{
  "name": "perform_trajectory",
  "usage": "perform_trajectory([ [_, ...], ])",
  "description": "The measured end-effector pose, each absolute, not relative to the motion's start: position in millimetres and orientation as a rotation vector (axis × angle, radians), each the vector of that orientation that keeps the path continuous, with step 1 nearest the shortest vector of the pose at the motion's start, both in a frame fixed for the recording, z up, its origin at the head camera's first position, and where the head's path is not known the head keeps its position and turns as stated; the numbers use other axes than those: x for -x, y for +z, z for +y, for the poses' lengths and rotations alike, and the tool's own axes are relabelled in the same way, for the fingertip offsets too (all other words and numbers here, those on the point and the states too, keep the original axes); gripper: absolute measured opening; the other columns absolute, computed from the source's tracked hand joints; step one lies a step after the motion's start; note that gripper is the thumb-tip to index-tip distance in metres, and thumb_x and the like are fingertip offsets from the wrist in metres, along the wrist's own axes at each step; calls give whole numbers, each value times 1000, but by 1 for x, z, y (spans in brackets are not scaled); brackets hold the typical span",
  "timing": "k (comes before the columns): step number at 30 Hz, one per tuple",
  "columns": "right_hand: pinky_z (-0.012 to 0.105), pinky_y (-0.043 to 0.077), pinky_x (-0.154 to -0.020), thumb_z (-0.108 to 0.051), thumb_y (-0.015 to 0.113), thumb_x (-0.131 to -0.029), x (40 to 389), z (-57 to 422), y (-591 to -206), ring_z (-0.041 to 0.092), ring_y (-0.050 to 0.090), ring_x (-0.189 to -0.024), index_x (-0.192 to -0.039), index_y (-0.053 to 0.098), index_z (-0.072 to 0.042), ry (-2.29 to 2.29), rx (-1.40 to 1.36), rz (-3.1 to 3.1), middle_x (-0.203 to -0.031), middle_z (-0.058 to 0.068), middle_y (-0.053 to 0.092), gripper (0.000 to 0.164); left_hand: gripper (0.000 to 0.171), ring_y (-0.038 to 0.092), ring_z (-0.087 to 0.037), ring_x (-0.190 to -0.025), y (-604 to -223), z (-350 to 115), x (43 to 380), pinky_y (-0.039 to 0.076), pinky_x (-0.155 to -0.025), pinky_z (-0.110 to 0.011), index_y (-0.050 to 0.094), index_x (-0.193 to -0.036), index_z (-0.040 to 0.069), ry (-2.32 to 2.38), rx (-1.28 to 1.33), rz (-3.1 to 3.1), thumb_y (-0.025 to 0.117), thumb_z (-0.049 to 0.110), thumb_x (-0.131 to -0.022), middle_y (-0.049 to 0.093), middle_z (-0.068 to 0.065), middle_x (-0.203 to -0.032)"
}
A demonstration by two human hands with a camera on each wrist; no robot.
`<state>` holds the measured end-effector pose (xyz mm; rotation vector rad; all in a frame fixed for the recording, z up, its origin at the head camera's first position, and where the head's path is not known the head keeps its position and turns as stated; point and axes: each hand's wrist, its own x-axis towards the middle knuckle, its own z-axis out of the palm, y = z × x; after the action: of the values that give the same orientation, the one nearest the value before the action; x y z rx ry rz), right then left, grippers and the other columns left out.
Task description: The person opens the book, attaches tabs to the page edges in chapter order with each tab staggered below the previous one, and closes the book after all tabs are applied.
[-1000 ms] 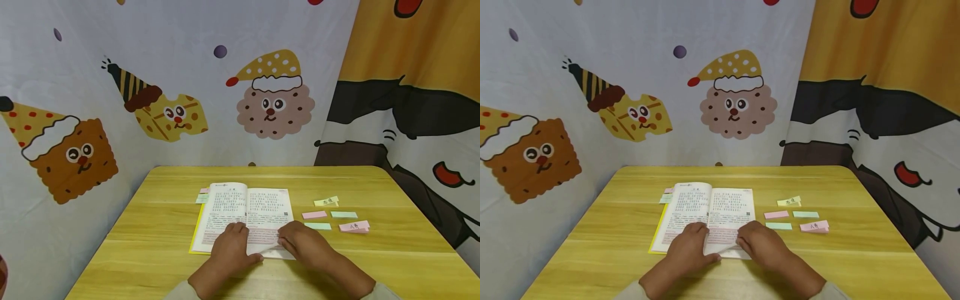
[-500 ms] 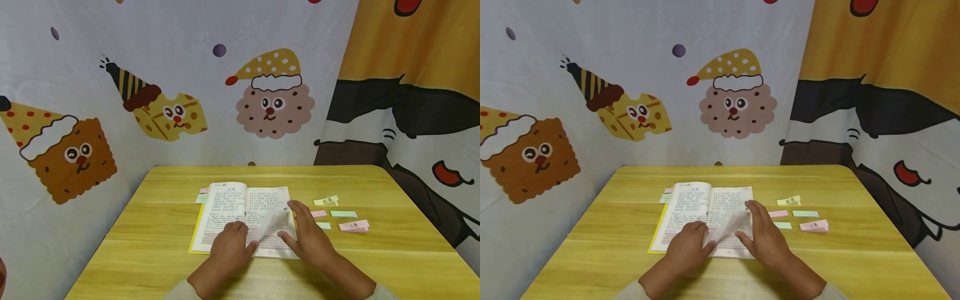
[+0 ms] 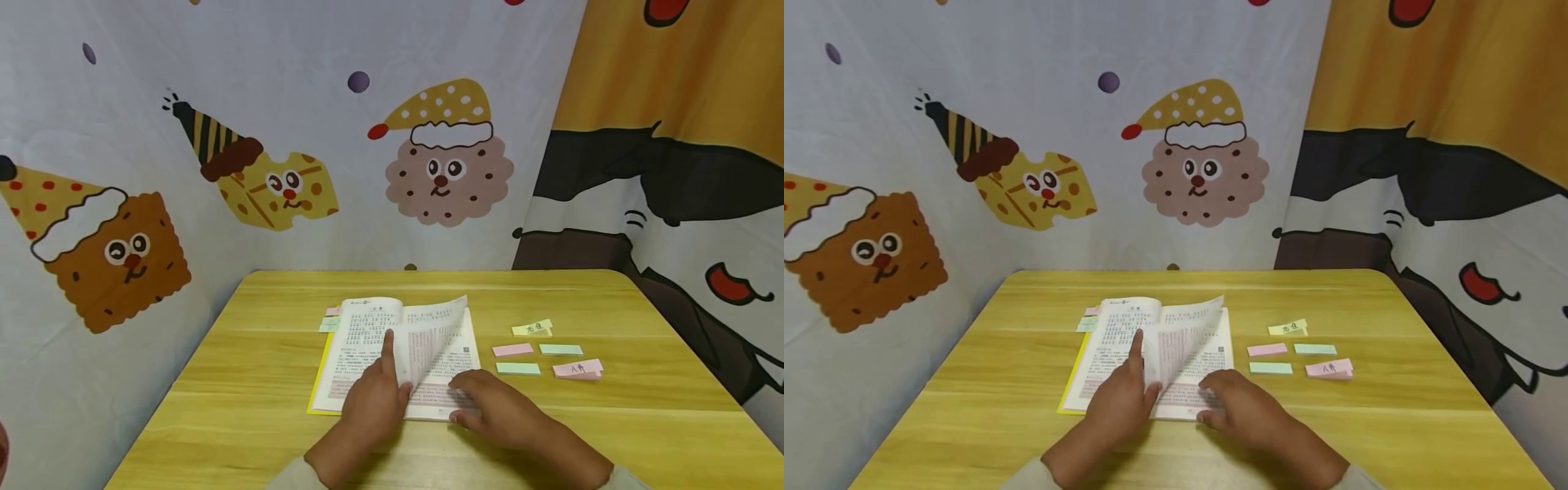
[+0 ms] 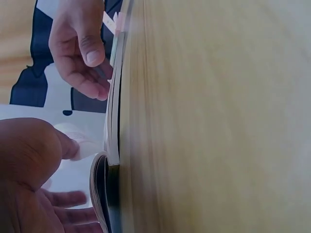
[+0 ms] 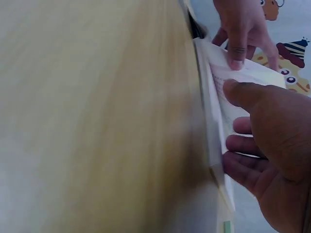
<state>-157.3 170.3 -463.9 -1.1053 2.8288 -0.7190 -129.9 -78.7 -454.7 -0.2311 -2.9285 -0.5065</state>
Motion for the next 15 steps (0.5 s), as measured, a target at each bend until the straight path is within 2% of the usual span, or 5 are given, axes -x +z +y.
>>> perform_trajectory([
  [3, 45, 49, -102, -46, 75, -92, 157, 171, -464, 22, 60, -118, -120, 68, -12, -694, 1121, 2828, -121, 0, 65, 45, 107, 67, -29, -79, -457, -79, 130, 54, -61, -39, -2, -163, 3, -515, 217, -2886, 75, 34, -94, 58, -24, -132],
  [7, 44, 48, -102, -49, 76, -90, 158, 171, -462, 19, 59, -117, -116, 69, -14, -683, 1129, 2797, -118, -4, 65, 44, 105, 65, -28, -70, -459, -79, 132, 49, -50, -35, 3, -165, 14, -496, 203, -2856, 76, 29, -93, 46, -30, -143],
  [9, 46, 48, -102, -48, 76, -90, 158, 172, -461, 19, 59, -117, -116, 69, -14, -679, 1127, 2780, -118, -4, 65, 43, 97, 67, -33, -80, -459, -80, 132, 49, -50, -35, 13, -166, 22, -477, 201, -2847, 76, 26, -92, 41, -34, -146],
  [11, 46, 48, -102, -48, 76, -90, 159, 172, -460, 20, 59, -118, -115, 69, -14, -678, 1122, 2769, -119, -4, 66, 43, 83, 65, -40, -101, -460, -80, 133, 53, -54, -38, 31, -162, 26, -469, 199, -2831, 76, 23, -92, 35, -37, -150],
  [15, 47, 48, -103, -48, 76, -90, 160, 173, -462, 20, 58, -119, -116, 69, -15, -673, 1117, 2767, -121, -3, 65, 42, 52, 40, -52, -137, -460, -81, 133, 60, -71, -46, 64, -140, 25, -446, 204, -2787, 77, 17, -90, 17, -36, -159],
])
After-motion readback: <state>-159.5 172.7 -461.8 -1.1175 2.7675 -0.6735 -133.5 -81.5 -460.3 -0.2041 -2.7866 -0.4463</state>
